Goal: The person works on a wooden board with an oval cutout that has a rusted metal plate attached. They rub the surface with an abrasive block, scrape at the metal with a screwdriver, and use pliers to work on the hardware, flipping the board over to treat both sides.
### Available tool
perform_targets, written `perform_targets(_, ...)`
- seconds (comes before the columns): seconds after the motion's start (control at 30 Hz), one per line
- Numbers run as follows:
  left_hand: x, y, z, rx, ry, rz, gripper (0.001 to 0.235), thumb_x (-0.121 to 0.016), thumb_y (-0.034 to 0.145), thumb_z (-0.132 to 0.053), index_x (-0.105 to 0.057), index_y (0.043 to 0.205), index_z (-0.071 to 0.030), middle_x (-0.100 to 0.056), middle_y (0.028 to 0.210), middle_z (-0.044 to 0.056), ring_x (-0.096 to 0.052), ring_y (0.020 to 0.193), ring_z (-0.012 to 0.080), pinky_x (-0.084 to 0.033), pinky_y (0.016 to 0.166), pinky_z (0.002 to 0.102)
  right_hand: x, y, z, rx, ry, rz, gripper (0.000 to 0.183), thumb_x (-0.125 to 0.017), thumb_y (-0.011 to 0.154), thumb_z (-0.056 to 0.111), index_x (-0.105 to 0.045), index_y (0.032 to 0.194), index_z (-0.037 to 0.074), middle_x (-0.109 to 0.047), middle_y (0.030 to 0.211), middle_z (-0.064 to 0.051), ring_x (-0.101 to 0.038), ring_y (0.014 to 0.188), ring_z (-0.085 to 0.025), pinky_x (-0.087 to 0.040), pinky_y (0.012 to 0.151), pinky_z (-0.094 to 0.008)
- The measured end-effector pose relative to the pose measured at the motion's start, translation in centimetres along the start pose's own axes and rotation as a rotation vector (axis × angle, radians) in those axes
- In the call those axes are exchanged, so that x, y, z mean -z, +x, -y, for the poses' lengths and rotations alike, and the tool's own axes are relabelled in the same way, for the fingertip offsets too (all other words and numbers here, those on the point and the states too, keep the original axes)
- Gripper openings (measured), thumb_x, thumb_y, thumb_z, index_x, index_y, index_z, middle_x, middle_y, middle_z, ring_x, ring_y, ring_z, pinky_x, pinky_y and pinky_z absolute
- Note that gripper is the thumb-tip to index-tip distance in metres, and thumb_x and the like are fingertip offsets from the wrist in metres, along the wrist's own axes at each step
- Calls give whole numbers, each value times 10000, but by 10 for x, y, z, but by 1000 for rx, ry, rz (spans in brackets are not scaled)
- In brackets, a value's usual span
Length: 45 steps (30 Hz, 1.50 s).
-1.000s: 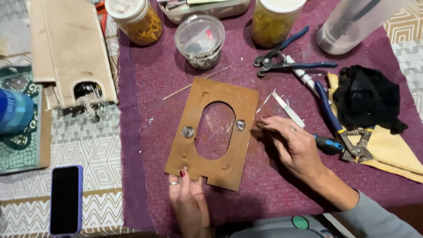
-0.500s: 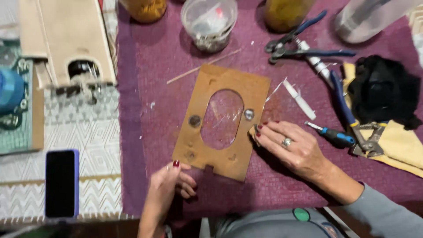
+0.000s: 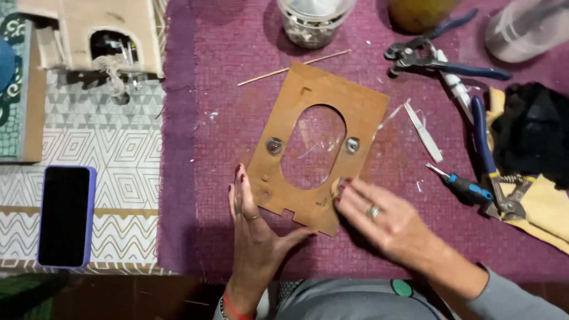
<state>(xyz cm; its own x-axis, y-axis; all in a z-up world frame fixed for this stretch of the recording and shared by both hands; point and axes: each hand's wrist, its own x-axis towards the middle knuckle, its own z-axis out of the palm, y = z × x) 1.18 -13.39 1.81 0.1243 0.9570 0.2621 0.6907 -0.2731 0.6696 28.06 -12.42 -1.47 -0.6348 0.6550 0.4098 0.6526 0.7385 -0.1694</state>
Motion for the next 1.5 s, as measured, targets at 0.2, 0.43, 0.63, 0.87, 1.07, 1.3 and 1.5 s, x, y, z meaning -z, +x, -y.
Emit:
perform_targets(0.2,-7,-1,8,-73,127,-33,1460,-887,630,-649,-38,1546,109,-217,1629,364,-358,1509,476,-195,1288,623,26,18,6,173,-38,140,436,-683,886,126,-646,1315,56,-676,1370,-98,-642,1232,-257,-549,966,-416)
perform_targets(0.43,-7,1,6,-9,87,-32,1587,-1026,506,-546,-10,1570,49,-207,1661,316,-365,1484,475,-240,1259,614,24,43,32,-24,-28,0,338,-750,870,61,-716,1206,72,-742,1250,-121,-725,1072,-251,-611,797,-341)
perform_targets(0.63,-5,4,8,-1,78,-17,1599,-1039,476,-550,-55,1576,64,-241,1651,297,-356,1488,447,-255,1255,574,14,37,6,22,-67,81,391,-727,899,69,-674,1285,97,-696,1359,-69,-694,1162,-232,-594,848,-342)
perform_targets(0.87,-5,2,12,-29,51,4,1618,-1037,450,-552,-42,1578,43,-220,1653,316,-335,1498,468,-268,1257,576,21,46,26,113,-48,149,392,-702,898,146,-666,1275,46,-682,1346,-111,-656,1185,-252,-561,882,-361)
perform_targets(1.07,-2,-1,11,-41,39,-7,1674,-1044,388,-575,-37,1583,26,-237,1642,324,-357,1476,479,-283,1241,580,25,56,31,39,-14,120,340,-679,908,123,-683,1229,12,-684,1298,-174,-665,1109,-276,-563,862,-382)
perform_targets(1.3,-11,-6,25,-78,42,32,1781,-952,339,-743,57,1574,50,-158,1646,392,-276,1541,491,-168,1284,626,10,33,4,36,-16,76,421,-756,886,103,-662,1297,96,-701,1341,-102,-687,1155,-257,-606,864,-370)
perform_targets(1.5,-2,1,10,-59,6,-38,1597,-715,505,-869,12,1560,86,-215,1634,379,-404,1481,508,-240,1260,625,14,48,54,117,106,92,365,-676,939,153,-653,1248,-40,-626,1346,-239,-643,1175,-324,-583,839,-374)
